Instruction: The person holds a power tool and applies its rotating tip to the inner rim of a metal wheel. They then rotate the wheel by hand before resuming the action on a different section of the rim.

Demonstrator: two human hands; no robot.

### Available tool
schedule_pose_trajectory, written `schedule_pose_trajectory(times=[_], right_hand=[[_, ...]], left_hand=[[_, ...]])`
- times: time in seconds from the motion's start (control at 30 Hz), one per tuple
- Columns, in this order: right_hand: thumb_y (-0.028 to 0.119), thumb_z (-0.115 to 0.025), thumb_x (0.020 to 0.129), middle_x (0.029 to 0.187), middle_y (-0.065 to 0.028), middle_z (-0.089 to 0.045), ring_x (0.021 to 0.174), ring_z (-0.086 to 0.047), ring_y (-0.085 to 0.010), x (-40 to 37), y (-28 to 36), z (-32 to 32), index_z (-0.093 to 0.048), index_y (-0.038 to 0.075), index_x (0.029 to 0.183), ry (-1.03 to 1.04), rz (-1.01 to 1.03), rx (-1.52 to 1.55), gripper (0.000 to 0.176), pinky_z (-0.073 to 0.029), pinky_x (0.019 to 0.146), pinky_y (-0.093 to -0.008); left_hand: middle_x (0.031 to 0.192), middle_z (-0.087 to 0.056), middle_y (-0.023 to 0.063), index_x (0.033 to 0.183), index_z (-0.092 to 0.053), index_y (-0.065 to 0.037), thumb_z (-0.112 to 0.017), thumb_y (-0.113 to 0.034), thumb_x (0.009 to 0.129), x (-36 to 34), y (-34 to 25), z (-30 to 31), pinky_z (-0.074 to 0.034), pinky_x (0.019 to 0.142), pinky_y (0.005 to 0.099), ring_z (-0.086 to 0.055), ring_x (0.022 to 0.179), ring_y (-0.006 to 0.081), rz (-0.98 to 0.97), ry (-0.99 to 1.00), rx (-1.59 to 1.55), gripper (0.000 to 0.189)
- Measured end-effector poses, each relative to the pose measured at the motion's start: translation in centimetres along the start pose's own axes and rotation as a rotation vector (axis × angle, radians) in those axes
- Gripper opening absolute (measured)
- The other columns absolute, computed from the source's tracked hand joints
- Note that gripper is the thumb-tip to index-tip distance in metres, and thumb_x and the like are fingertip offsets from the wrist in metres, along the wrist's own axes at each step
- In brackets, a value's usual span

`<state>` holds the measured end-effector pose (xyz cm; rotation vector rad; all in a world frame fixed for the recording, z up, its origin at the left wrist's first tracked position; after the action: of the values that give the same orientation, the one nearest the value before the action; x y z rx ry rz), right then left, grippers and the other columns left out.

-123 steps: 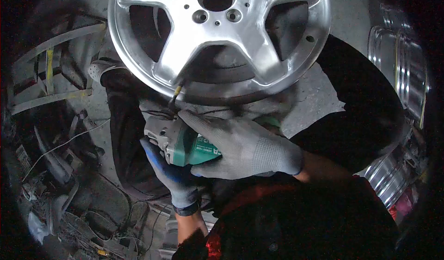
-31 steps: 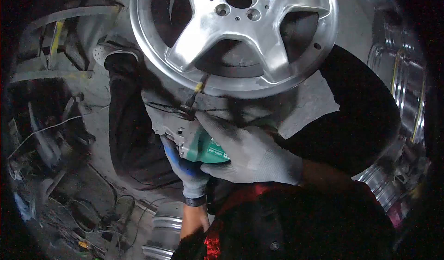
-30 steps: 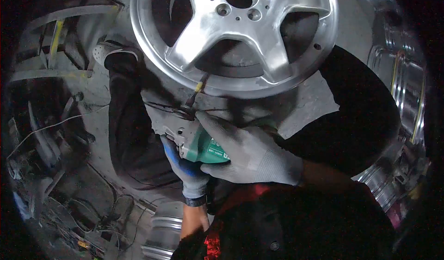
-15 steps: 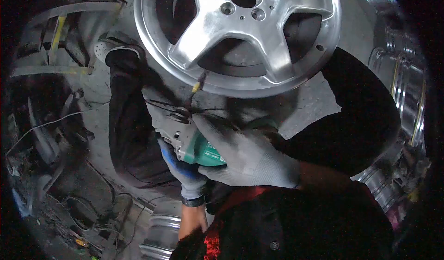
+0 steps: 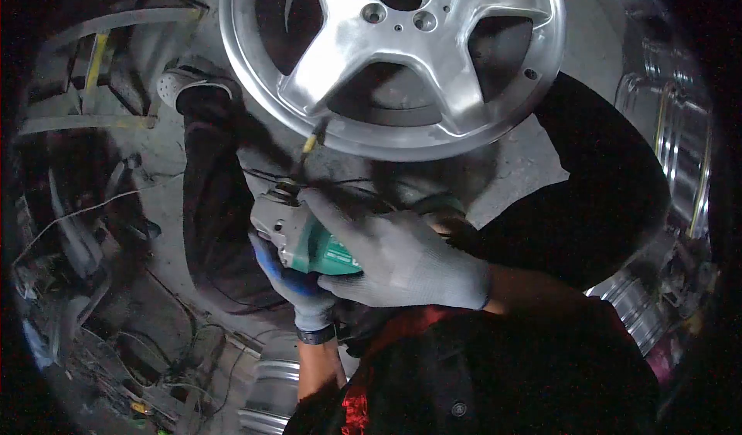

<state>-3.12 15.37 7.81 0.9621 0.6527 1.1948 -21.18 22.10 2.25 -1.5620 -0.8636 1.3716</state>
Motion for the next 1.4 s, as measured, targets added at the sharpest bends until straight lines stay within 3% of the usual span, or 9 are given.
schedule_pose_trajectory(times=[0.17,0.23,0.37,0.43,0.67,0.77,0.93,1.3,1.4], right_hand=[[0.034,-0.075,0.077,0.098,-0.0257,-0.065,0.075,-0.068,-0.0400,-0.1,0.3,0.6,-0.036,-0.006,0.144,0.126,-0.112,0.001,0.088,-0.058,0.067,-0.0461],[0.034,-0.076,0.081,0.128,-0.0288,-0.055,0.115,-0.061,-0.0399,0.4,0.1,0.1,-0.028,-0.004,0.150,0.253,-0.186,0.153,0.093,-0.050,0.097,-0.0480],[0.035,-0.076,0.081,0.127,-0.0275,-0.057,0.113,-0.062,-0.0412,0.7,0.1,-0.2,-0.026,-0.002,0.152,0.213,-0.179,0.120,0.094,-0.052,0.094,-0.0484],[0.036,-0.077,0.080,0.125,-0.0278,-0.058,0.110,-0.063,-0.0421,0.3,0.1,-0.3,-0.025,-0.001,0.152,0.216,-0.170,0.110,0.096,-0.054,0.092,-0.0476],[0.037,-0.077,0.080,0.120,-0.0281,-0.060,0.105,-0.065,-0.0414,0.3,-0.5,0.2,-0.025,-0.002,0.152,0.248,-0.166,0.041,0.097,-0.055,0.087,-0.0478],[0.038,-0.077,0.081,0.114,-0.0281,-0.063,0.095,-0.068,-0.0405,-0.4,-0.4,0.9,-0.026,-0.002,0.152,0.090,-0.034,0.035,0.096,-0.056,0.080,-0.0473],[0.036,-0.078,0.081,0.109,-0.0286,-0.064,0.083,-0.071,-0.0388,-2.9,0.2,2.9,-0.028,-0.003,0.151,0.213,-0.188,-0.006,0.095,-0.058,0.073,-0.0445],[0.036,-0.077,0.080,0.111,-0.0300,-0.063,0.087,-0.070,-0.0392,-0.3,0.0,0.3,-0.027,-0.006,0.150,0.243,-0.109,0.009,0.096,-0.058,0.075,-0.0459],[0.037,-0.076,0.081,0.108,-0.0287,-0.064,0.086,-0.070,-0.0389,-0.7,-0.1,0.5,-0.027,-0.005,0.150,0.162,-0.064,0.000,0.095,-0.058,0.074,-0.0465]], left_hand=[[0.155,-0.035,0.0192,0.156,-0.023,-0.009,-0.040,-0.031,0.106,0.3,0.9,0.8,-0.037,0.115,0.0503,-0.045,0.135,0.0356,0.149,-0.101,-0.040,0.057],[0.156,-0.032,0.0185,0.156,-0.020,-0.004,-0.047,-0.020,0.104,0.6,-0.7,0.3,-0.038,0.114,0.0472,-0.041,0.138,0.0312,-0.178,0.072,0.167,0.061],[0.155,-0.036,0.0167,0.155,-0.024,-0.007,-0.041,-0.033,0.106,1.0,-1.1,0.5,-0.036,0.115,0.0495,-0.044,0.136,0.0336,-0.270,0.033,0.341,0.059],[0.154,-0.037,0.0163,0.155,-0.024,-0.007,-0.040,-0.034,0.106,1.2,-0.3,1.2,-0.035,0.116,0.0489,-0.043,0.138,0.0324,0.099,-0.144,-0.038,0.059],[0.156,-0.031,0.0154,0.156,-0.022,-0.007,-0.038,-0.034,0.107,0.5,-1.3,-1.0,-0.038,0.113,0.0476,-0.043,0.136,0.0296,-0.109,0.019,0.113,0.058],[0.157,-0.029,0.0156,0.156,-0.022,-0.006,-0.041,-0.029,0.107,0.3,0.7,0.5,-0.038,0.114,0.0471,-0.041,0.137,0.0298,0.174,0.043,-0.268,0.058],[0.159,-0.027,0.0176,0.156,-0.020,-0.001,-0.053,-0.022,0.102,-3.6,1.6,-1.2,-0.030,0.118,0.0468,-0.034,0.143,0.0315,-0.170,0.129,0.299,0.067],[0.154,-0.036,0.0153,0.154,-0.027,-0.004,-0.045,-0.035,0.105,-0.4,-0.8,-1.0,-0.035,0.115,0.0472,-0.043,0.136,0.0296,0.201,0.081,-0.436,0.061],[0.154,-0.036,0.0131,0.155,-0.026,-0.007,-0.041,-0.038,0.106,-0.7,1.0,0.7,-0.034,0.116,0.0474,-0.042,0.137,0.0298,0.126,-0.076,-0.172,0.060]])
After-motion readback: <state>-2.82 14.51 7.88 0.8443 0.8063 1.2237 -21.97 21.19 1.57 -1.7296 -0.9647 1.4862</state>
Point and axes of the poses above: each hand's wrist, its own x-axis towards the middle knuckle, its own z-axis out of the back of the hand, y = z × x, the point moved 3 cm from there along x, towards the middle knuckle
